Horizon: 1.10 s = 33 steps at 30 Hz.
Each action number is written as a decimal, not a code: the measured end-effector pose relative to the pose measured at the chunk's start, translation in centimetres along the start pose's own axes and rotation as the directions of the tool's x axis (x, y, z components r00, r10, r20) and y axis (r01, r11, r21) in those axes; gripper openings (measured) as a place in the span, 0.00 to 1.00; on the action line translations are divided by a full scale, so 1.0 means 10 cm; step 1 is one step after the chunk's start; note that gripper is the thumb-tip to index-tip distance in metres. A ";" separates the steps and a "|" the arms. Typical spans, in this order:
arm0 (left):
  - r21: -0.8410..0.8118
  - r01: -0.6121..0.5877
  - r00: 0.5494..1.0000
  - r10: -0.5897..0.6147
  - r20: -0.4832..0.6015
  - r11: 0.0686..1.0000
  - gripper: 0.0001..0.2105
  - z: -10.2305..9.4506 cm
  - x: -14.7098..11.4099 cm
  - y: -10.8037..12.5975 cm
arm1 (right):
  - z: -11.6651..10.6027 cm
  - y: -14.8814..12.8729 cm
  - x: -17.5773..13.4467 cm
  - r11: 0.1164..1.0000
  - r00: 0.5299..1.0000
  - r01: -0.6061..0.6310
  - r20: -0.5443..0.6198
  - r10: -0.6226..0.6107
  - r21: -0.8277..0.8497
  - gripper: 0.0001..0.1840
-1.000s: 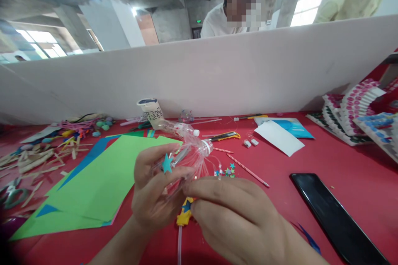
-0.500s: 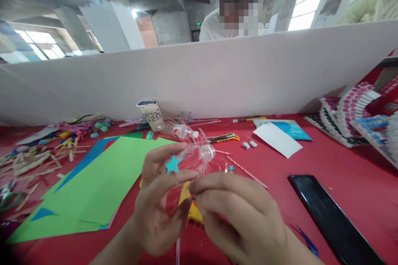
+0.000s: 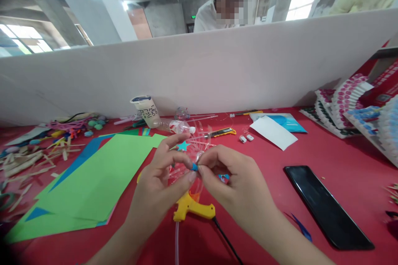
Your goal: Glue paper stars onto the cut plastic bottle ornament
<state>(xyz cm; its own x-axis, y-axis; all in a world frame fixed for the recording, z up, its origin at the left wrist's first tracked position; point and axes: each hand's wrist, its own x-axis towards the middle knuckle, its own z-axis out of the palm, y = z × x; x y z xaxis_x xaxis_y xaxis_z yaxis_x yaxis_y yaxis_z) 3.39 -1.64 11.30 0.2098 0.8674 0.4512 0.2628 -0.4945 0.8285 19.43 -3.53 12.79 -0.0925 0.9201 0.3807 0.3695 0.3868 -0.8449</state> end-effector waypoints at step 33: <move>0.002 0.042 0.999 -0.042 -0.016 0.999 0.03 -0.01 0.07 -0.08 | 0.03 0.06 0.05 0.999 0.998 -0.035 0.062 0.034 0.014 0.05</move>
<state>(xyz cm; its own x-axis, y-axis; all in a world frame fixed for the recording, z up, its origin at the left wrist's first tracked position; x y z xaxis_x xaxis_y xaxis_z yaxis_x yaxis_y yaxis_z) 3.28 -0.59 10.95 0.1837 0.8880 0.4215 0.2732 -0.4580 0.8459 19.35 -2.78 12.36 -0.1367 0.9346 0.3283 0.3598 0.3556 -0.8626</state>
